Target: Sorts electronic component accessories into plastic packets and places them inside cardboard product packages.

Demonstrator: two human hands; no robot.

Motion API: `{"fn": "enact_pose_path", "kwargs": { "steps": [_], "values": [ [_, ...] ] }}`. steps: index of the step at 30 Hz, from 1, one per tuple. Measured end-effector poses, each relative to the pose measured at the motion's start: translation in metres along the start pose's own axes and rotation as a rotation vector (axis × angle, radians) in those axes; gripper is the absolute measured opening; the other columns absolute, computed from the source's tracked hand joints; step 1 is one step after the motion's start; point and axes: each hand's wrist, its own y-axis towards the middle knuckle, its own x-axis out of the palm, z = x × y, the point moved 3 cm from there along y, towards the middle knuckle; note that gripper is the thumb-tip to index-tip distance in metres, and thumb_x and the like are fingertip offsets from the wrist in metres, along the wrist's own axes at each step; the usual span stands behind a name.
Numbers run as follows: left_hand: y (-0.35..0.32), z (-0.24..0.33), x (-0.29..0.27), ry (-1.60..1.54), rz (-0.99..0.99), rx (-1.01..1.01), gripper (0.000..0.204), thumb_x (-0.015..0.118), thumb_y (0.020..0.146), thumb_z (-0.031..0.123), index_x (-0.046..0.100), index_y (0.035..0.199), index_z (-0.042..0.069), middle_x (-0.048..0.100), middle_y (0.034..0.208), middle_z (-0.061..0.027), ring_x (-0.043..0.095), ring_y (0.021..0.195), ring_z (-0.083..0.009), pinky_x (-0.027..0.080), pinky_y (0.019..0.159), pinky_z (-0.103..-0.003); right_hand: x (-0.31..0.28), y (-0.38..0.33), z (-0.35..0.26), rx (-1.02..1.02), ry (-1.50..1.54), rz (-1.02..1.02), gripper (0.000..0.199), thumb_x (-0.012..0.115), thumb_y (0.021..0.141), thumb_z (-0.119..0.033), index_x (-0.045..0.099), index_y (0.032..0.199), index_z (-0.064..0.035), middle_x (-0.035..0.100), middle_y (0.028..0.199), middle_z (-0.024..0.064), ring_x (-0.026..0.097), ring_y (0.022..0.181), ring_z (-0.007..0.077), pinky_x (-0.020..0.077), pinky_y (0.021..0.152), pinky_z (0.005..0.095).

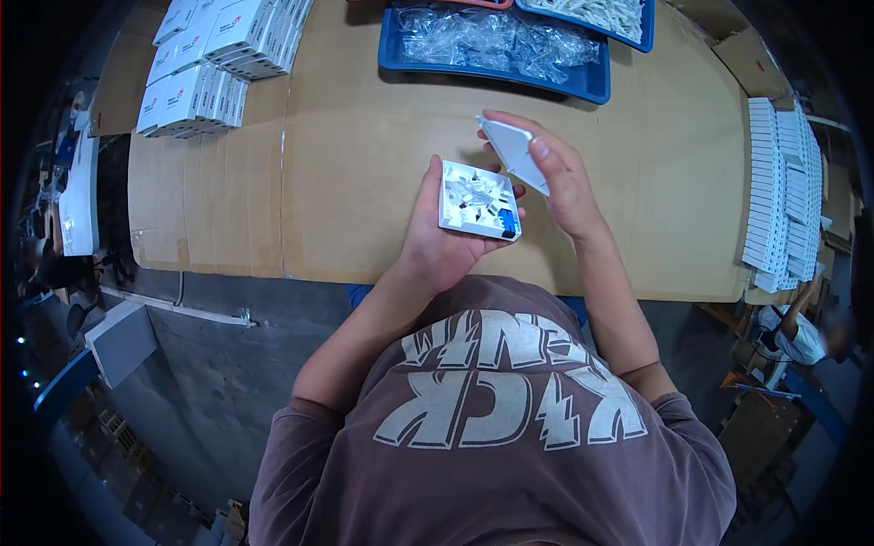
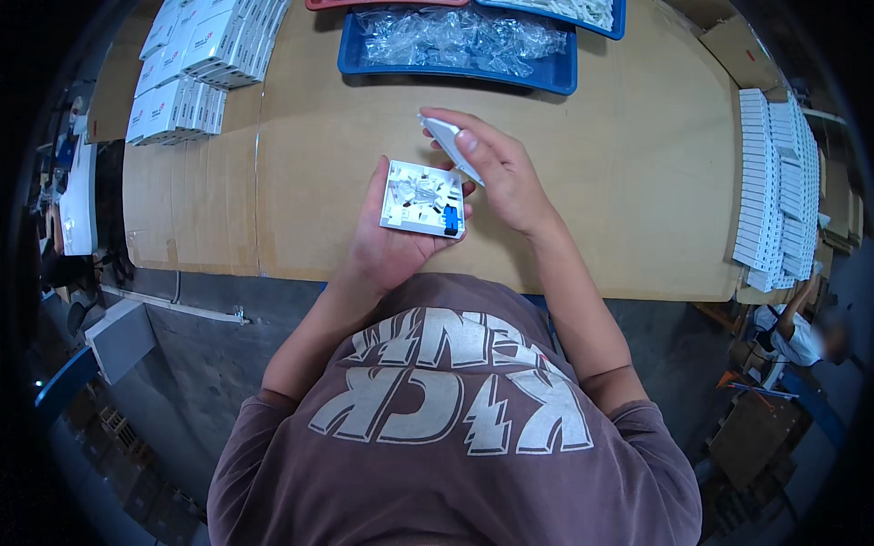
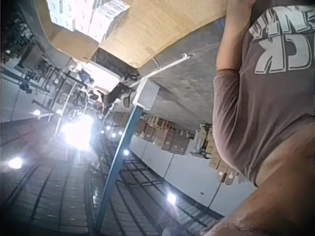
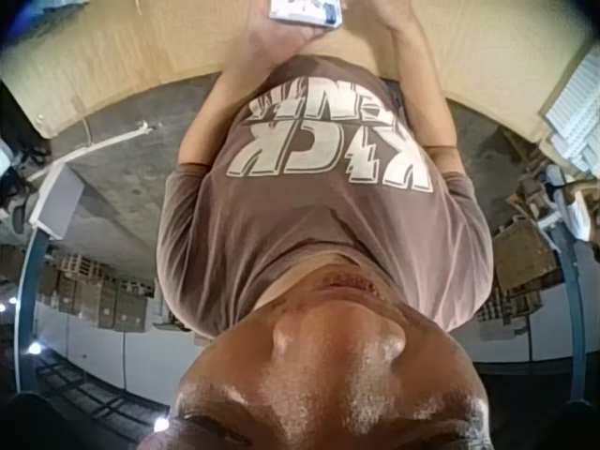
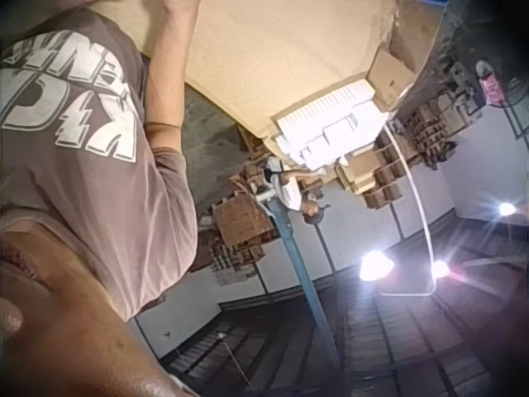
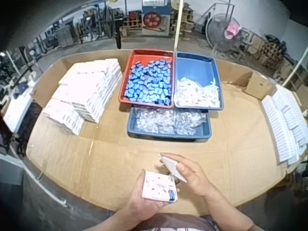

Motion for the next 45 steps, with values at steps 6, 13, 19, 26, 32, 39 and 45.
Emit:
{"fn": "enact_pose_path", "kwargs": {
  "steps": [6, 13, 19, 26, 32, 39, 45],
  "values": [
    [0.001, -0.002, 0.0, 0.04, 0.071, 0.043, 0.07, 0.027, 0.107, 0.066, 0.051, 0.144, 0.013, 0.062, 0.135, -0.0151, 0.065, 0.114, -0.036, 0.053, 0.095, -0.05, 0.002, -0.005, 0.006, 0.095, -0.042, -0.145, 0.042, 0.052, 0.108, -0.032, 0.063, 0.142, -0.0111, 0.065, 0.124, 0.0052, 0.062, 0.106, 0.016, 0.0513, 0.086, 0.0289],
    [0.002, -0.003, -0.008, 0.032, 0.062, 0.032, 0.066, 0.027, 0.107, 0.066, 0.052, 0.142, 0.015, 0.062, 0.135, -0.0088, 0.063, 0.119, -0.0281, 0.052, 0.097, -0.05, 0.007, -0.003, 0.009, 0.003, -0.25, -0.223, 0.049, 0.053, 0.105, -0.034, 0.061, 0.144, -0.0052, 0.062, 0.132, 0.0105, 0.061, 0.118, 0.0185, 0.0512, 0.088, 0.0294],
    [0.001, -0.003, -0.012, 0.077, 0.122, 0.04, 0.068, 0.023, 0.107, 0.066, 0.048, 0.146, 0.016, 0.058, 0.141, -0.0083, 0.059, 0.126, -0.0262, 0.051, 0.101, -0.052, 0.014, -0.004, 0.019, -0.021, -0.209, -0.155, 0.041, 0.063, 0.103, -0.024, 0.064, 0.139, -0.0038, 0.064, 0.121, 0.0111, 0.061, 0.107, 0.0203, 0.0482, 0.095, 0.0317],
    [0.0, -0.005, -0.01, 0.101, 0.164, 0.067, 0.07, 0.02, 0.107, 0.066, 0.044, 0.15, 0.015, 0.054, 0.145, -0.011, 0.055, 0.132, -0.0282, 0.044, 0.11, -0.053, 0.021, -0.007, 0.029, 0.051, -0.251, -0.256, 0.041, 0.061, 0.104, -0.023, 0.064, 0.138, -0.0006, 0.063, 0.126, 0.0128, 0.061, 0.115, 0.0225, 0.0474, 0.101, 0.0333],
    [0.005, -0.008, -0.018, 0.064, 0.215, 0.051, 0.07, 0.021, 0.107, 0.065, 0.042, 0.151, 0.014, 0.052, 0.148, -0.0126, 0.052, 0.136, -0.0299, 0.042, 0.113, -0.056, 0.018, -0.004, 0.045, 0.088, -0.177, -0.232, 0.04, 0.064, 0.103, -0.024, 0.066, 0.135, -0.0014, 0.068, 0.122, 0.0128, 0.065, 0.11, 0.0202, 0.05, 0.098, 0.0322],
    [0.007, -0.006, -0.016, 0.059, 0.157, 0.045, 0.07, 0.018, 0.108, 0.062, 0.041, 0.152, 0.012, 0.05, 0.149, -0.0148, 0.051, 0.137, -0.0317, 0.042, 0.112, -0.057, 0.017, 0.001, 0.042, 0.187, -0.148, -0.245, 0.038, 0.064, 0.103, -0.027, 0.07, 0.13, -0.0006, 0.072, 0.116, 0.0138, 0.066, 0.106, 0.0187, 0.0512, 0.095, 0.0313],
    [0.011, -0.008, -0.022, 0.024, 0.173, 0.016, 0.069, 0.011, 0.11, 0.059, 0.039, 0.152, 0.012, 0.048, 0.15, -0.0154, 0.049, 0.139, -0.0326, 0.042, 0.112, -0.058, 0.016, 0.0, 0.049, 0.227, -0.219, -0.291, 0.036, 0.061, 0.104, -0.025, 0.071, 0.129, -0.0002, 0.072, 0.12, 0.0121, 0.065, 0.105, 0.0164, 0.0506, 0.094, 0.0297]
  ]
}}
